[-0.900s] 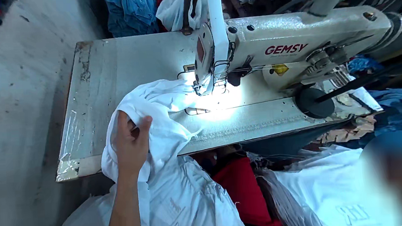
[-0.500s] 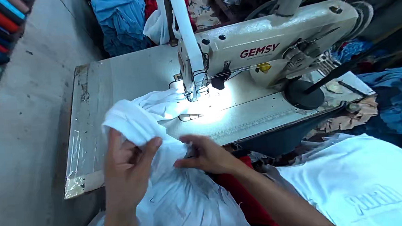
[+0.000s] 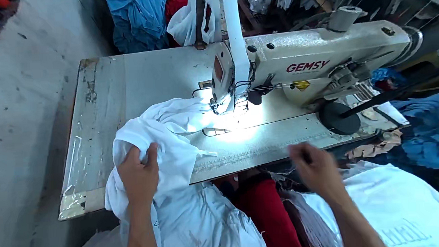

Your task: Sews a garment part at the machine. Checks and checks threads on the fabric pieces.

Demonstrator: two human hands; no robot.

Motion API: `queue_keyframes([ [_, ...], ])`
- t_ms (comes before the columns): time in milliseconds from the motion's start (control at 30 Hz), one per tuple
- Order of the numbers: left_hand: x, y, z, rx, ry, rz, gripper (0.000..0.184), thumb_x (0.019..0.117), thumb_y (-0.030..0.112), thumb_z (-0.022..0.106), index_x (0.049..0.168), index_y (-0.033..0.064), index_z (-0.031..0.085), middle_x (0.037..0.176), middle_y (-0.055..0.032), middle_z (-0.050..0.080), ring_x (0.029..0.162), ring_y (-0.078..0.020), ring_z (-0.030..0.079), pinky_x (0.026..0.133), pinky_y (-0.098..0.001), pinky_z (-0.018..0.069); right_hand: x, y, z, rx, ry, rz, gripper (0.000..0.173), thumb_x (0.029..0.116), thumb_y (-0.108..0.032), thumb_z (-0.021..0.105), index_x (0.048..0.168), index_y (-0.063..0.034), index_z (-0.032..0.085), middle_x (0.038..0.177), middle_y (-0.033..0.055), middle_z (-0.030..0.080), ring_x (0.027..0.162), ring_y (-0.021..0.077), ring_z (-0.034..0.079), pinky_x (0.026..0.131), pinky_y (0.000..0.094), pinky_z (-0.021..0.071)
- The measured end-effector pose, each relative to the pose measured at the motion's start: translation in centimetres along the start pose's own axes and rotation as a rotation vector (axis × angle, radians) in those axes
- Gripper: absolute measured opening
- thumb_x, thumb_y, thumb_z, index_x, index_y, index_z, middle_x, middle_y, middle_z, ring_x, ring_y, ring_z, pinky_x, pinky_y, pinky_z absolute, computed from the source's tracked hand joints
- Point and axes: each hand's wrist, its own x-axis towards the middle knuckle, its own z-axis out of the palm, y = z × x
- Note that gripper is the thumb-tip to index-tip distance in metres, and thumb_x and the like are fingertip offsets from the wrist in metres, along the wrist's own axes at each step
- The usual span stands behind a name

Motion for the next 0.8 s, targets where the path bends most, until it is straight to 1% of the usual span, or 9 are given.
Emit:
queue_keyframes([
  [33, 0.0, 0.2, 0.1, 0.024, 0.004, 0.011, 0.039, 0.1008, 0.035, 0.062, 0.099, -0.0030, 0.068, 0.080, -0.0169, 0.066, 0.073, -0.0263, 0.066, 0.070, -0.0499, 0.0534, 0.6, -2.0, 2.2, 0.020, -0.089, -0.079, 0.025, 0.1028, -0.022, 0.056, 0.105, -0.0024, 0.072, 0.080, 0.0062, 0.068, 0.063, 0.0110, 0.060, 0.057, 0.0302, 0.0530],
  [100, -0.1, 0.3, 0.2, 0.045, 0.009, 0.029, 0.039, 0.1020, 0.035, 0.060, 0.101, -0.0034, 0.069, 0.085, -0.0197, 0.069, 0.079, -0.0311, 0.069, 0.074, -0.0528, 0.0548, 2.1, -5.6, 6.8, -0.024, -0.217, -0.182, 0.033, 0.1021, -0.034, 0.061, 0.118, -0.0079, 0.073, 0.096, 0.0081, 0.073, 0.075, 0.0175, 0.068, 0.067, 0.0377, 0.0590],
  [167, -0.2, 0.4, 0.1, 0.053, 0.007, 0.036, 0.039, 0.1031, 0.033, 0.059, 0.100, -0.0037, 0.069, 0.085, -0.0199, 0.069, 0.079, -0.0313, 0.069, 0.073, -0.0524, 0.0550, 3.8, -8.4, 10.4, -0.129, -0.316, -0.202, 0.041, 0.1009, -0.041, 0.060, 0.126, -0.0107, 0.069, 0.102, 0.0097, 0.072, 0.085, 0.0254, 0.071, 0.070, 0.0465, 0.0585],
  [267, 0.0, 0.3, 0.1, 0.076, 0.042, 0.056, 0.044, 0.1084, 0.029, 0.048, 0.086, -0.0062, 0.061, 0.068, -0.0161, 0.057, 0.062, -0.0277, 0.058, 0.061, -0.0461, 0.0489, 4.9, -9.5, 12.2, -0.196, -0.350, -0.260, 0.020, 0.0961, -0.020, 0.060, 0.108, -0.0064, 0.069, 0.094, 0.0122, 0.070, 0.082, 0.0309, 0.071, 0.064, 0.0497, 0.0553],
  [333, 0.1, 0.2, 0.0, 0.059, 0.108, 0.020, 0.047, 0.1109, 0.028, 0.040, 0.089, -0.0089, 0.061, 0.065, -0.0156, 0.054, 0.061, -0.0262, 0.056, 0.061, -0.0436, 0.0480, 3.9, -8.5, 10.6, -0.181, -0.324, -0.265, 0.017, 0.0964, -0.017, 0.059, 0.104, -0.0045, 0.068, 0.090, 0.0122, 0.070, 0.078, 0.0302, 0.071, 0.062, 0.0496, 0.0562],
  [467, 0.6, -0.2, -0.5, -0.123, 0.202, -0.133, 0.047, 0.1121, 0.033, 0.036, 0.096, -0.0054, 0.059, 0.072, -0.0074, 0.051, 0.068, -0.0100, 0.053, 0.068, -0.0297, 0.0453, -1.1, -1.5, 3.2, -0.149, -0.273, -0.101, 0.025, 0.1025, -0.025, 0.057, 0.108, -0.0035, 0.069, 0.083, 0.0103, 0.069, 0.068, 0.0254, 0.068, 0.060, 0.0486, 0.0582],
  [567, 1.8, 1.2, -2.1, -0.438, 0.185, -0.330, 0.043, 0.1117, 0.036, 0.037, 0.116, 0.0012, 0.062, 0.093, 0.0015, 0.061, 0.086, 0.0019, 0.059, 0.083, -0.0236, 0.0517, -5.4, 7.9, -3.6, -0.231, -0.250, 0.125, 0.028, 0.1030, -0.026, 0.058, 0.109, -0.0003, 0.068, 0.075, 0.0134, 0.066, 0.062, 0.0275, 0.065, 0.059, 0.0521, 0.0560],
  [700, 4.5, 2.8, -3.6, -0.718, 0.275, -0.442, 0.042, 0.1115, 0.040, 0.036, 0.137, 0.0115, 0.053, 0.117, 0.0049, 0.063, 0.107, -0.0006, 0.062, 0.097, -0.0281, 0.0530, -12.1, 20.9, -13.3, -0.651, -0.148, 0.771, 0.033, 0.1019, -0.018, 0.057, 0.119, 0.0096, 0.062, 0.102, 0.0383, 0.066, 0.097, 0.0586, 0.065, 0.079, 0.0771, 0.0476],
  [800, 5.1, 1.6, -2.6, -0.738, 0.164, -0.443, 0.041, 0.1109, 0.038, 0.040, 0.143, 0.0134, 0.049, 0.122, 0.0007, 0.063, 0.109, -0.0065, 0.064, 0.096, -0.0340, 0.0549, -14.7, 24.9, -15.2, -0.838, -0.109, 1.018, 0.039, 0.1001, -0.026, 0.055, 0.124, 0.0032, 0.062, 0.112, 0.0356, 0.067, 0.107, 0.0568, 0.064, 0.081, 0.0763, 0.0480],
])
